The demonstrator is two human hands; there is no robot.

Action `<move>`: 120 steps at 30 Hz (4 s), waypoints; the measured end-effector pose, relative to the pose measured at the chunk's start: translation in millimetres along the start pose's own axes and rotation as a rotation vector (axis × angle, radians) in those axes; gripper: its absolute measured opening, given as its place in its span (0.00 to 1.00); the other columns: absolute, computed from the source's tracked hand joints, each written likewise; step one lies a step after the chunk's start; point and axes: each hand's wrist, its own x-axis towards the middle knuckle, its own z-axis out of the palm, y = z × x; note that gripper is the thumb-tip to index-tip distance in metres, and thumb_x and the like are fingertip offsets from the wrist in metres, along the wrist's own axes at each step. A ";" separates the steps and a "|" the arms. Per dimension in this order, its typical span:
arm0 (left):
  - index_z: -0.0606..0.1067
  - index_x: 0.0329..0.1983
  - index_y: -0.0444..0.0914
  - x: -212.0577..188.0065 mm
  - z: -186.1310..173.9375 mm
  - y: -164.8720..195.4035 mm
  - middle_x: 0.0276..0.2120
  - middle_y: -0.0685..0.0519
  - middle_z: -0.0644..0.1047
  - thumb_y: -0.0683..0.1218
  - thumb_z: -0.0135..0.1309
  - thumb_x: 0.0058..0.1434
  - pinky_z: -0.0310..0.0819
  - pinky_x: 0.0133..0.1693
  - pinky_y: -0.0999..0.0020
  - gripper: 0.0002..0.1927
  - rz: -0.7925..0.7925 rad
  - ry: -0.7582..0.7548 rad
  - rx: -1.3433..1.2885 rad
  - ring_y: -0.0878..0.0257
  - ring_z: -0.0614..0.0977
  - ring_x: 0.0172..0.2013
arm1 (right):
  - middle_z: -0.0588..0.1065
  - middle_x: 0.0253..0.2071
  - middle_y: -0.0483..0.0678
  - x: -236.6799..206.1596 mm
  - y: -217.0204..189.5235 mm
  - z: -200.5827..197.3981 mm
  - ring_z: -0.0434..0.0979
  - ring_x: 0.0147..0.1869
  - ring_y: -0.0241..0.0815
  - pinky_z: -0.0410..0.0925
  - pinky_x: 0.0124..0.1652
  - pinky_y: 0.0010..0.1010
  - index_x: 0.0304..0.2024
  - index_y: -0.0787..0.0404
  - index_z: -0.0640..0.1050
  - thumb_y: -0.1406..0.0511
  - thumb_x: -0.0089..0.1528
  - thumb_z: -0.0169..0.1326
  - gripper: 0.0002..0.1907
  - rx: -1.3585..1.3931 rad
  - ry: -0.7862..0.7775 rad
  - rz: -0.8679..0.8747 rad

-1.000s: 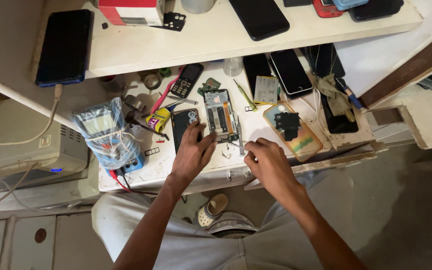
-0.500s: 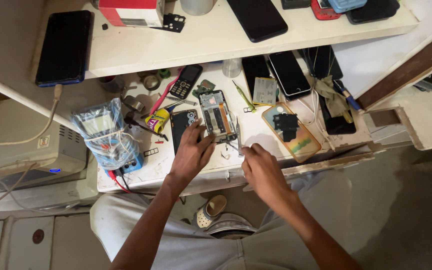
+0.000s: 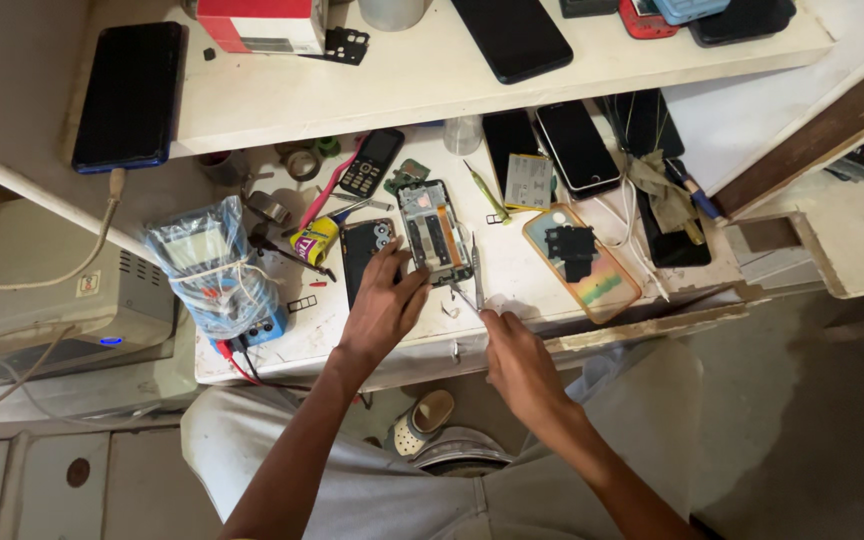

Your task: The person repairs a disassembled smartphone at a cluttered workbench, using tweezers and a screwdriver to work on the phone's internal components and battery area. They hold the phone frame steady with one hand while manipulating small parts, occasionally repositioning the device and picking up tools from the bench.

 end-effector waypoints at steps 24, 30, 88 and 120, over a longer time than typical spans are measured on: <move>0.79 0.49 0.35 0.4 -2.3 0.5 0.54 0.38 0.73 0.44 0.59 0.63 0.65 0.63 0.49 0.13 -0.019 -0.041 -0.015 0.39 0.68 0.65 | 0.73 0.36 0.63 -8.0 13.9 21.9 0.76 0.37 0.65 0.67 0.36 0.53 0.55 0.69 0.68 0.79 0.57 0.50 0.22 0.050 -0.039 0.039; 0.80 0.49 0.35 0.3 -2.6 0.7 0.54 0.39 0.73 0.45 0.59 0.63 0.64 0.63 0.48 0.13 -0.036 -0.046 -0.021 0.39 0.68 0.65 | 0.73 0.35 0.64 -4.8 9.8 16.7 0.75 0.36 0.66 0.67 0.34 0.52 0.54 0.70 0.68 0.79 0.56 0.51 0.22 0.060 0.068 -0.104; 0.80 0.49 0.36 -0.8 -1.5 -0.9 0.53 0.39 0.73 0.44 0.59 0.62 0.63 0.63 0.47 0.13 -0.011 -0.040 -0.010 0.39 0.68 0.65 | 0.74 0.36 0.61 -8.1 -8.9 13.6 0.77 0.36 0.64 0.68 0.33 0.49 0.52 0.67 0.71 0.78 0.57 0.51 0.20 0.063 0.024 0.041; 0.79 0.48 0.35 0.8 0.2 0.6 0.52 0.39 0.72 0.43 0.59 0.61 0.62 0.62 0.47 0.13 -0.021 -0.020 -0.055 0.39 0.70 0.62 | 0.75 0.32 0.62 23.0 -31.5 -8.8 0.77 0.36 0.66 0.70 0.34 0.53 0.46 0.67 0.75 0.74 0.56 0.55 0.14 -0.113 -0.031 0.045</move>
